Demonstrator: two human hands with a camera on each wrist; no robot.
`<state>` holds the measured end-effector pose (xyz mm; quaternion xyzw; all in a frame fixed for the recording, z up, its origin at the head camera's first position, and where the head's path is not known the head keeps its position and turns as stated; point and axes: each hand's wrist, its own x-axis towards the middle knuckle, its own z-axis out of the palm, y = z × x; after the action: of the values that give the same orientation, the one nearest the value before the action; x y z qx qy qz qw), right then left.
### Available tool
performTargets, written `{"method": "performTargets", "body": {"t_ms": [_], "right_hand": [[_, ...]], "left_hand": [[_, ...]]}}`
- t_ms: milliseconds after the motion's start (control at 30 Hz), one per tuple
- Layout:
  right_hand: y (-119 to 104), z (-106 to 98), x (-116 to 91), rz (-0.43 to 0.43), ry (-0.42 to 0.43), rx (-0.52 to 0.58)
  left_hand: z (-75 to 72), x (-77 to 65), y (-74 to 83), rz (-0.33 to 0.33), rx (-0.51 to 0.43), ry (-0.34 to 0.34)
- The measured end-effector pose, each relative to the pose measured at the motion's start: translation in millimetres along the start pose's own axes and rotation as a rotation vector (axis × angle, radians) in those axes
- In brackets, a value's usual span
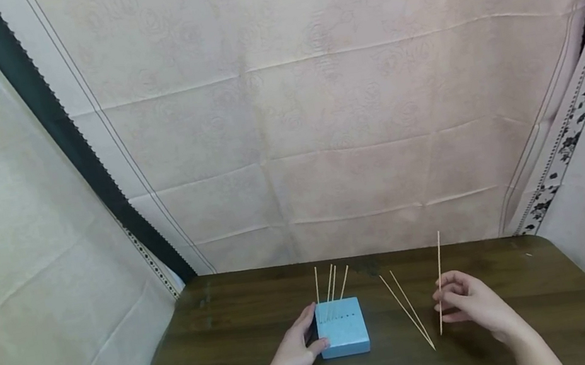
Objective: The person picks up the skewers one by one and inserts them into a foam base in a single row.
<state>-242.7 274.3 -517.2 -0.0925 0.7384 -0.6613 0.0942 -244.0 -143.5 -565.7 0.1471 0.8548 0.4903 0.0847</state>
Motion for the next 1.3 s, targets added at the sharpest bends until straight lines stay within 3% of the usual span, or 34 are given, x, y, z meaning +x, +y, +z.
{"method": "performTargets", "body": {"t_ms": [367, 667, 1300], "right_hand": [[-10, 17, 1, -0.057, -0.015, 0.022], [-14, 45, 14, -0.054, -0.001, 0.046], [-22, 108, 43, -0.076, 0.056, -0.046]], "left_hand": [[0.9, -1.5, -2.4, -0.013, 0.002, 0.004], [0.8, -1.8, -2.2, -0.016, 0.0, 0.005], [-1.2, -4.1, 3.7, 0.014, -0.008, 0.002]]}}
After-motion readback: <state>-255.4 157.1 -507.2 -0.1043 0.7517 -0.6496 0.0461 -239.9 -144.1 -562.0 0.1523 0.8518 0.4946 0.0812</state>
